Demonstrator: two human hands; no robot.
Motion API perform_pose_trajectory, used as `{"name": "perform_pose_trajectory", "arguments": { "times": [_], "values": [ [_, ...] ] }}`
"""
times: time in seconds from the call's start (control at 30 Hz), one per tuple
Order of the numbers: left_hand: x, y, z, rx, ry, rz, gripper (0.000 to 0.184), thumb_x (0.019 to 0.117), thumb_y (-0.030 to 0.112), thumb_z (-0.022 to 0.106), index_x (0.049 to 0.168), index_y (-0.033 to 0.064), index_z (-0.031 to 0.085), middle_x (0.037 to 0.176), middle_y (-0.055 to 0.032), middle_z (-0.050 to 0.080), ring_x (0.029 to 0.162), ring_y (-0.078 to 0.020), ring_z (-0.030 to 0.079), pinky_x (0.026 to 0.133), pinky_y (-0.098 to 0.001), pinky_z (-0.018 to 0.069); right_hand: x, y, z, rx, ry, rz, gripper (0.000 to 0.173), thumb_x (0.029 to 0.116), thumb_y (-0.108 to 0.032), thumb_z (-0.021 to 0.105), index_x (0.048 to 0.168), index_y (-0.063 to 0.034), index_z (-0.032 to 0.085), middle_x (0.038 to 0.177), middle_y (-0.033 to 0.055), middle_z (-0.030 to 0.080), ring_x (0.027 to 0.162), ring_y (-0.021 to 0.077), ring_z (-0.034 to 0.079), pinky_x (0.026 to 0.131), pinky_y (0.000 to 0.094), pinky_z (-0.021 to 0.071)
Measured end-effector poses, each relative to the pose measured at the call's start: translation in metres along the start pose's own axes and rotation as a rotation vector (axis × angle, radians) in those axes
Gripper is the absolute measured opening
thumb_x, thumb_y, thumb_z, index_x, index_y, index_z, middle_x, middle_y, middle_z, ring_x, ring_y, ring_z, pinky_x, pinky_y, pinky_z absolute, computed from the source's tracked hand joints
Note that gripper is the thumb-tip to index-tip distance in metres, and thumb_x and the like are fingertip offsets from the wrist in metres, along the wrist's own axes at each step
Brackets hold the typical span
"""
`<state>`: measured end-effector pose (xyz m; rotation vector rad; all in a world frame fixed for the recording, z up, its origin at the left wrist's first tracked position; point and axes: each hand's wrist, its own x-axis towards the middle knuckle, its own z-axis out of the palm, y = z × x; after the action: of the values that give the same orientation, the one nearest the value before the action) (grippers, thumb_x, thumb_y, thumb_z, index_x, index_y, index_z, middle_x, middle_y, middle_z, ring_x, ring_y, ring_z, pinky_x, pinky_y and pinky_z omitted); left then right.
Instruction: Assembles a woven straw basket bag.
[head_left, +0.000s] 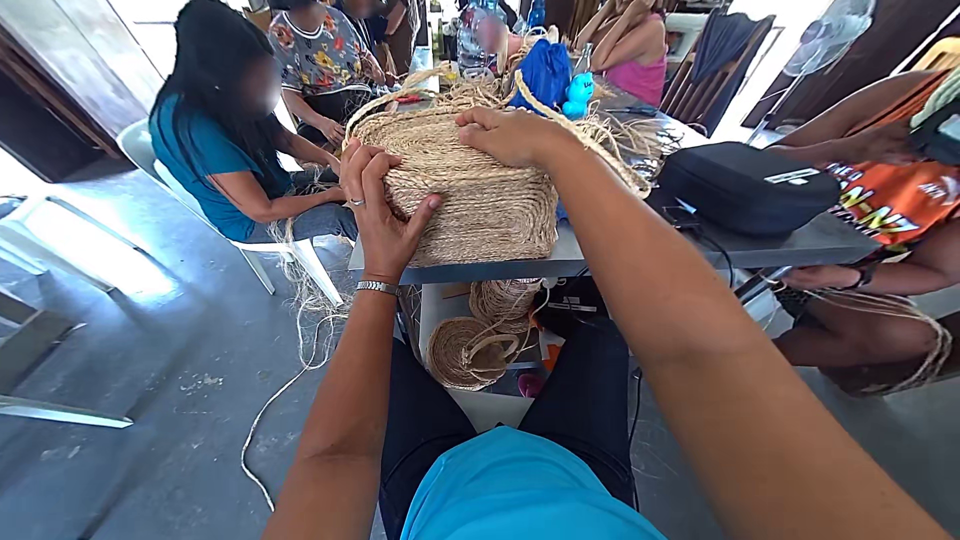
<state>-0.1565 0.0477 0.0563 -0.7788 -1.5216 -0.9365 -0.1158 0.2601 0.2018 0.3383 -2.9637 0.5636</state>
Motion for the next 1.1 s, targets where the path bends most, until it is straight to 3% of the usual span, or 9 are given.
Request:
{"name": "perform_pose_trajectory", "arguments": {
  "times": [0.43, 0.5, 0.57, 0.63, 0.7, 0.8, 0.87, 0.97, 1.1],
  "values": [
    [0.001, 0.003, -0.005, -0.020, -0.056, -0.014, 0.059, 0.0974, 0.054, 0.060, 0.126, 0.0030, 0.060, 0.140, -0.0246, 0.053, 0.147, -0.0423, 0.032, 0.125, -0.0541, 0.0180, -0.002, -0.003, 0.003, 0.042, 0.038, -0.065, 0.048, 0.1127, -0.034, 0.036, 0.152, -0.0090, 0.048, 0.150, 0.0166, 0.053, 0.142, 0.0313, 0.047, 0.118, 0.0534, 0.0320],
    [0.003, 0.005, -0.010, -0.069, -0.083, -0.028, 0.053, 0.1006, 0.050, 0.057, 0.126, 0.0036, 0.061, 0.140, -0.0224, 0.053, 0.148, -0.0406, 0.031, 0.125, -0.0539, 0.0160, 0.002, 0.002, 0.007, 0.065, 0.134, -0.101, 0.043, 0.1107, -0.030, 0.044, 0.141, -0.0025, 0.057, 0.136, 0.0195, 0.062, 0.130, 0.0314, 0.057, 0.112, 0.0506, 0.0408],
    [0.007, 0.011, -0.021, -0.099, -0.157, -0.097, 0.054, 0.1035, 0.052, 0.049, 0.130, 0.0066, 0.061, 0.143, -0.0163, 0.053, 0.150, -0.0352, 0.029, 0.126, -0.0511, 0.0165, 0.003, 0.008, 0.013, -0.062, 0.319, -0.119, 0.038, 0.1071, -0.033, 0.048, 0.123, -0.0070, 0.070, 0.114, 0.0159, 0.072, 0.110, 0.0324, 0.068, 0.096, 0.0566, 0.0516],
    [0.016, 0.007, -0.031, -0.109, -0.175, -0.166, 0.063, 0.1045, 0.055, 0.042, 0.139, 0.0044, 0.056, 0.148, -0.0160, 0.050, 0.144, -0.0287, 0.039, 0.119, -0.0452, 0.0327, -0.014, 0.007, 0.015, -0.161, 0.529, -0.191, 0.036, 0.1076, -0.031, 0.044, 0.112, -0.0075, 0.071, 0.105, 0.0130, 0.073, 0.103, 0.0311, 0.070, 0.088, 0.0547, 0.0541],
    [0.028, -0.006, -0.037, -0.160, -0.094, -0.274, 0.065, 0.1060, 0.052, 0.039, 0.149, 0.0033, 0.044, 0.152, -0.0160, 0.044, 0.136, -0.0229, 0.047, 0.108, -0.0385, 0.0452, -0.035, 0.009, 0.032, -0.143, 0.752, -0.330, 0.035, 0.1073, -0.027, 0.046, 0.116, -0.0058, 0.072, 0.116, 0.0101, 0.072, 0.116, 0.0275, 0.065, 0.105, 0.0541, 0.0468],
    [0.047, -0.027, -0.038, -0.307, -0.044, -0.590, 0.062, 0.1082, 0.050, 0.024, 0.159, 0.0137, 0.028, 0.157, -0.0064, 0.041, 0.131, -0.0168, 0.051, 0.099, -0.0370, 0.0484, -0.081, 0.013, 0.077, -0.007, 0.875, -0.488, 0.027, 0.1041, -0.019, 0.049, 0.112, -0.0072, 0.072, 0.144, 0.0096, 0.060, 0.143, 0.0290, 0.046, 0.123, 0.0596, 0.0242],
    [0.059, -0.045, -0.033, -0.454, -0.122, -0.803, 0.065, 0.1083, 0.053, 0.010, 0.157, 0.0169, 0.033, 0.151, -0.0028, 0.050, 0.125, -0.0147, 0.056, 0.098, -0.0373, 0.0491, -0.100, 0.026, 0.121, 0.089, 0.958, -0.487, 0.020, 0.1004, -0.018, 0.055, 0.109, -0.0103, 0.071, 0.136, 0.0100, 0.062, 0.132, 0.0284, 0.053, 0.114, 0.0562, 0.0352],
    [0.071, -0.065, -0.019, -0.619, -0.286, -0.934, 0.076, 0.1054, 0.062, 0.006, 0.151, 0.0147, 0.043, 0.140, -0.0013, 0.059, 0.123, -0.0117, 0.060, 0.102, -0.0372, 0.0511, -0.102, 0.040, 0.169, 0.216, 0.971, -0.281, 0.041, 0.0973, -0.027, 0.064, 0.132, -0.0059, 0.061, 0.137, 0.0177, 0.057, 0.130, 0.0332, 0.050, 0.109, 0.0526, 0.0412],
    [0.074, -0.056, -0.020, -0.786, -0.460, -0.957, 0.076, 0.1030, 0.068, 0.007, 0.144, 0.0245, 0.055, 0.131, 0.0035, 0.067, 0.119, -0.0114, 0.065, 0.099, -0.0397, 0.0555, -0.099, 0.020, 0.186, 0.272, 0.809, -0.123, 0.078, 0.0977, -0.052, 0.061, 0.158, -0.0081, 0.038, 0.165, 0.0291, 0.019, 0.152, 0.0442, 0.022, 0.120, 0.0581, 0.0312]
  ]
}}
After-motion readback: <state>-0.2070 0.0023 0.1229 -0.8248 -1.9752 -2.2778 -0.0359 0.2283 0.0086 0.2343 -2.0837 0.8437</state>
